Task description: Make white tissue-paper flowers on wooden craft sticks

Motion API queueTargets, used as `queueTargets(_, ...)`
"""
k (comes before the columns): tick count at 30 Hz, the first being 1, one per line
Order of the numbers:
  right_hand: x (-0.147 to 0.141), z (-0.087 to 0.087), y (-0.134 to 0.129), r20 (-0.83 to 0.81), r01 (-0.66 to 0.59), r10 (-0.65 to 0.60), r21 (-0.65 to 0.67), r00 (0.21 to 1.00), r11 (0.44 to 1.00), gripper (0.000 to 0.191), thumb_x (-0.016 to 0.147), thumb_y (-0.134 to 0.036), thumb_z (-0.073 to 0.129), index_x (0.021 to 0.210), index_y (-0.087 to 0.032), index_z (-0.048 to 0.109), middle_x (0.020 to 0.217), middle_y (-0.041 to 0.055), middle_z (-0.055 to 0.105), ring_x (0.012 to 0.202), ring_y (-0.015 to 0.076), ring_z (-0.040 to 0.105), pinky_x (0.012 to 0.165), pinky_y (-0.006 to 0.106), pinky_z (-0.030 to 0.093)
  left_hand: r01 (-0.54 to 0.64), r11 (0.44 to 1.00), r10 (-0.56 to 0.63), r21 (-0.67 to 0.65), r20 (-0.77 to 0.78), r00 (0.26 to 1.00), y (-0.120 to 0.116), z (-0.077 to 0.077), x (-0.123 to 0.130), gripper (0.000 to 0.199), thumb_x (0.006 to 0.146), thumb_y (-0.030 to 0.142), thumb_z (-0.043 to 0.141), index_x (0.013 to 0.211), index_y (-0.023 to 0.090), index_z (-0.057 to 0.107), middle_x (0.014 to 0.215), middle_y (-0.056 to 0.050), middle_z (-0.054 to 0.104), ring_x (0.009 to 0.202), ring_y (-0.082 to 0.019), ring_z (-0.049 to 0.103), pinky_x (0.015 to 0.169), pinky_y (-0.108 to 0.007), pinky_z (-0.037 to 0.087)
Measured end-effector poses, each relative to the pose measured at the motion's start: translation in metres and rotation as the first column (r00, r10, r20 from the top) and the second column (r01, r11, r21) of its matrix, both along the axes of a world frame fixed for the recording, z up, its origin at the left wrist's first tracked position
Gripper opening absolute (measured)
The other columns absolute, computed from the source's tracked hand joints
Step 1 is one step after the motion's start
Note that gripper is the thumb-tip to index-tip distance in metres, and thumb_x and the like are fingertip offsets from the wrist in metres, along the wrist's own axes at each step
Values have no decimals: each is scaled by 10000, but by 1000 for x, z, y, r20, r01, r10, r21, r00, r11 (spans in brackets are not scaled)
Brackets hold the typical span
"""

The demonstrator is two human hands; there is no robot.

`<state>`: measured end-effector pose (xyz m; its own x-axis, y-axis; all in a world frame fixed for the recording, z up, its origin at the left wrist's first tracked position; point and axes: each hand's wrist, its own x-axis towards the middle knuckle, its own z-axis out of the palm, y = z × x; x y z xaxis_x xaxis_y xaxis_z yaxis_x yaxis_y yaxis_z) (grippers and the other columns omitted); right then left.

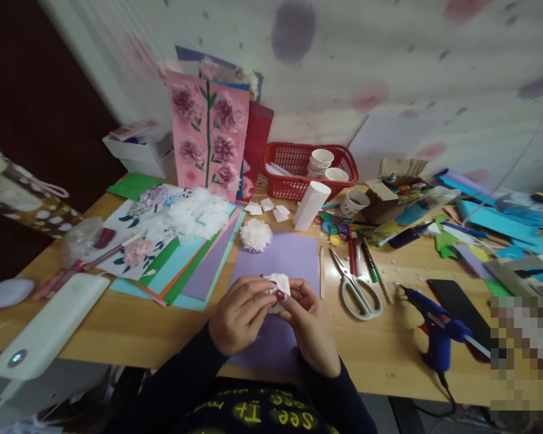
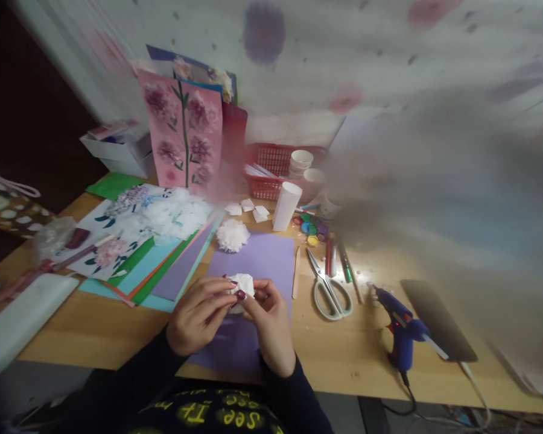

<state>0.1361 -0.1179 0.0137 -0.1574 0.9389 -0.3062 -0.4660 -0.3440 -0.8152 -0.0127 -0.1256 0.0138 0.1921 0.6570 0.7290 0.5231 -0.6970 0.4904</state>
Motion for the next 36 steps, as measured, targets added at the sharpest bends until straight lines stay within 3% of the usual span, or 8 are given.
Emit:
queueTargets(3,-2,2,0,-40,35,-36,-18,999,999,300,655,-311,817,812,-173,602,733,-10,686,619,95,627,574,205,514,35,972,40,-232,312,949,-2,3,-2,187,797,70,598,930,193,645,1070,-88,612,999,-199,609,848,-334,551)
queueTargets(6,-5,5,1,-83,97,-99,-30,992,995,330,616,-299,840,739,-178,559,694,-22,675,595,93,615,538,191,494,95,899,196,-428,585,787,-2,3,-2,184,777,149,665,953,186,631,1008,-68,590,900,-168,627,750,-286,580)
queueTargets(16,-12,1,7,-171,126,-115,55,978,990,344,622,-229,840,692,-185,506,611,-64,636,518,50,562,501,136,445,246,685,410,-686,642,648,17,12,10,227,690,296,766,851,145,716,814,-73,743,740,-178,702,659,-227,570)
queueTargets(22,-9,-1,8,-145,141,-135,30,980,990,439,646,-255,831,1019,-231,601,866,10,717,720,117,657,635,207,526,179,739,376,-649,618,691,18,12,10,171,748,294,717,844,154,739,856,-80,760,768,-190,720,683,-229,582)
queueTargets(25,-9,-1,6,-129,160,-152,57,980,985,371,669,-268,815,1000,-219,653,911,19,710,771,123,654,668,211,532,107,808,348,-580,615,707,16,9,12,130,778,245,692,871,164,733,889,-79,760,788,-197,725,696,-250,595)
queueTargets(29,-13,1,2,-153,146,-134,76,979,986,272,683,-278,803,920,-227,680,904,8,712,780,124,651,684,218,535,-106,970,189,-217,407,894,17,4,8,186,788,75,648,915,187,725,962,-64,748,875,-182,711,791,-266,585)
queueTargets(33,-15,3,1,-162,177,-169,33,972,984,253,667,-272,812,878,-218,682,874,1,714,762,115,648,674,206,534,-121,987,107,106,136,985,18,4,2,354,769,-10,621,1053,186,697,1027,-76,734,905,-175,706,825,-262,576)
queueTargets(36,-11,4,2,-160,183,-175,41,971,982,259,649,-270,820,861,-209,684,858,6,712,750,124,645,651,209,533,-69,997,75,-43,161,984,18,9,2,306,782,45,624,1024,208,716,1025,-75,733,924,-196,699,838,-296,573)
